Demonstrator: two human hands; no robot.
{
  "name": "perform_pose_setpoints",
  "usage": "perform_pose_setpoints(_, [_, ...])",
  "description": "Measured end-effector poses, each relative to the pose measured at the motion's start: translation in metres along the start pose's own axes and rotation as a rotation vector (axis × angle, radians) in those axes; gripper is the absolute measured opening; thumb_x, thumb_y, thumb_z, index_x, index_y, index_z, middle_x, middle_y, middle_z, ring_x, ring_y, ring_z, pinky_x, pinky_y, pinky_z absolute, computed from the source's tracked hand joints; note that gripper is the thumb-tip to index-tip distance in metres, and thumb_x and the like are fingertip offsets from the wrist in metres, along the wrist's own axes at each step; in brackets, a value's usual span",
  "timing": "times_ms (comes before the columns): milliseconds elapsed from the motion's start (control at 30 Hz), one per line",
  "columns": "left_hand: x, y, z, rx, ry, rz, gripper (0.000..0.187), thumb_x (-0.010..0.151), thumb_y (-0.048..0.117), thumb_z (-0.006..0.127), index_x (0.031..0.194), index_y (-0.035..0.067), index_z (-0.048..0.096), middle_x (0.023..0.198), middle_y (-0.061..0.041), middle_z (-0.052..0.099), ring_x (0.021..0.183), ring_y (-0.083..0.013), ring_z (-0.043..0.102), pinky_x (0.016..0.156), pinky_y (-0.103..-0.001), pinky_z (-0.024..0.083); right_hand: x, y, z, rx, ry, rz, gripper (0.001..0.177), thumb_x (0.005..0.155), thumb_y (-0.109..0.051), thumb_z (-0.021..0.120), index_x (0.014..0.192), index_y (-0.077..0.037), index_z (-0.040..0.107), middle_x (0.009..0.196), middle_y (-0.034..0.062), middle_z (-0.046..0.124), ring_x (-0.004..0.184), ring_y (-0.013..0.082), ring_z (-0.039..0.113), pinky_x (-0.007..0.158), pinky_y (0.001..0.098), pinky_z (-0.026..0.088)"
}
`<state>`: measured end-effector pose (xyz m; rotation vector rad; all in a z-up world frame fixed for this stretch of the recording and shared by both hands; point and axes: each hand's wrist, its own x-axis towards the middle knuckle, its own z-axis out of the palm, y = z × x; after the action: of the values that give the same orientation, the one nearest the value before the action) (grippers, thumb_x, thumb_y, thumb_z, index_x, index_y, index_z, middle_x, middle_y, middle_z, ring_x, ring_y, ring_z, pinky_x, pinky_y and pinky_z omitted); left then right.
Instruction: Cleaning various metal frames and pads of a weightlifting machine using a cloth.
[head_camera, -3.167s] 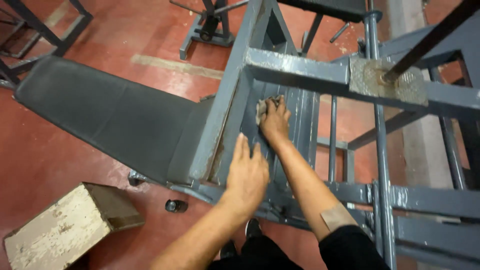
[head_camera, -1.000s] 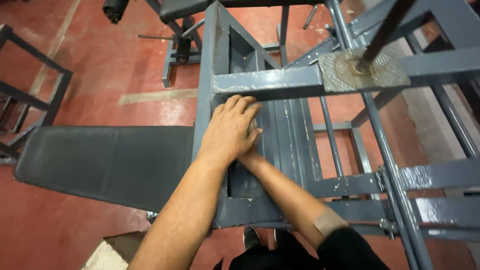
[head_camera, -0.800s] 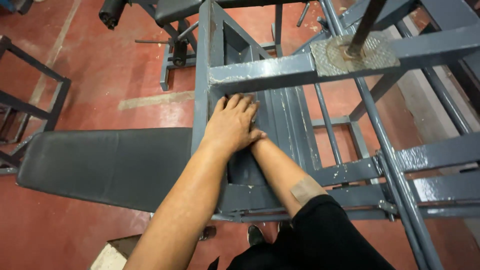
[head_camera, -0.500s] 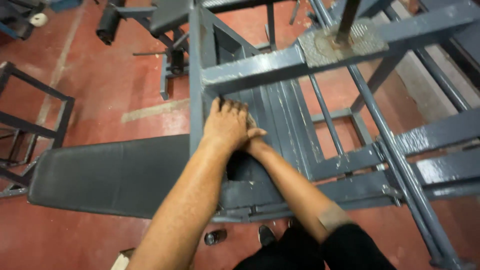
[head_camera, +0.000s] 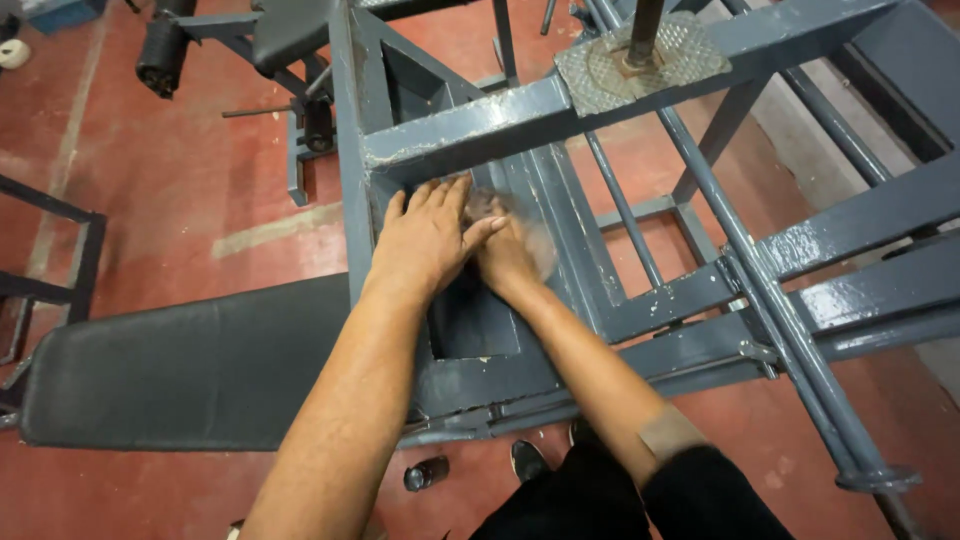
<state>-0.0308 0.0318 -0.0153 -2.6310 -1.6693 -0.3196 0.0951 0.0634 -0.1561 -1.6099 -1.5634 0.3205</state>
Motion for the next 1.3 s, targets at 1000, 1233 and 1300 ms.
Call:
perform_pose_setpoints(1000, [-0.008, 0.007, 0.026, 0.075, -0.213, 0.065, 0.043, 0.092, 0.047, 0.064, 0.121, 0.017, 0.073, 0.119, -0.012, 0.072, 0.112, -0.0325, 0.066, 0.099, -0.047, 0.049, -0.087, 0.112, 0.019, 0.611, -0.289, -0.216, 0.061, 0.106, -0.016, 0.052, 0.161, -0.001, 0.029, 0.169, 0.0251, 0.022, 0.157, 0.0396, 0.02, 0.126, 0.0432, 0.019])
perform_pose_setpoints(1233, [-0.028, 0.034, 0.009, 0.057, -0.102, 0.144, 0.039, 0.092, 0.043, 0.068, 0.117, 0.013, 0.074, 0.124, -0.01, 0.07, 0.124, -0.0309, 0.06, 0.103, -0.048, 0.047, -0.171, 0.06, -0.065, 0.276, -0.271, -0.224, 0.048, 0.101, -0.021, 0.057, 0.144, -0.001, 0.055, 0.159, 0.0233, 0.044, 0.154, 0.0422, 0.029, 0.125, 0.0465, 0.024])
perform_pose_setpoints(1300, [-0.036, 0.049, 0.002, 0.083, 0.031, 0.157, 0.042, 0.087, 0.042, 0.07, 0.117, 0.012, 0.073, 0.135, -0.009, 0.065, 0.128, -0.0304, 0.056, 0.107, -0.051, 0.043, -0.173, 0.06, -0.08, 0.373, -0.298, -0.318, 0.045, 0.1, -0.019, 0.058, 0.141, 0.0, 0.059, 0.154, 0.0216, 0.053, 0.152, 0.0404, 0.037, 0.125, 0.0511, 0.021])
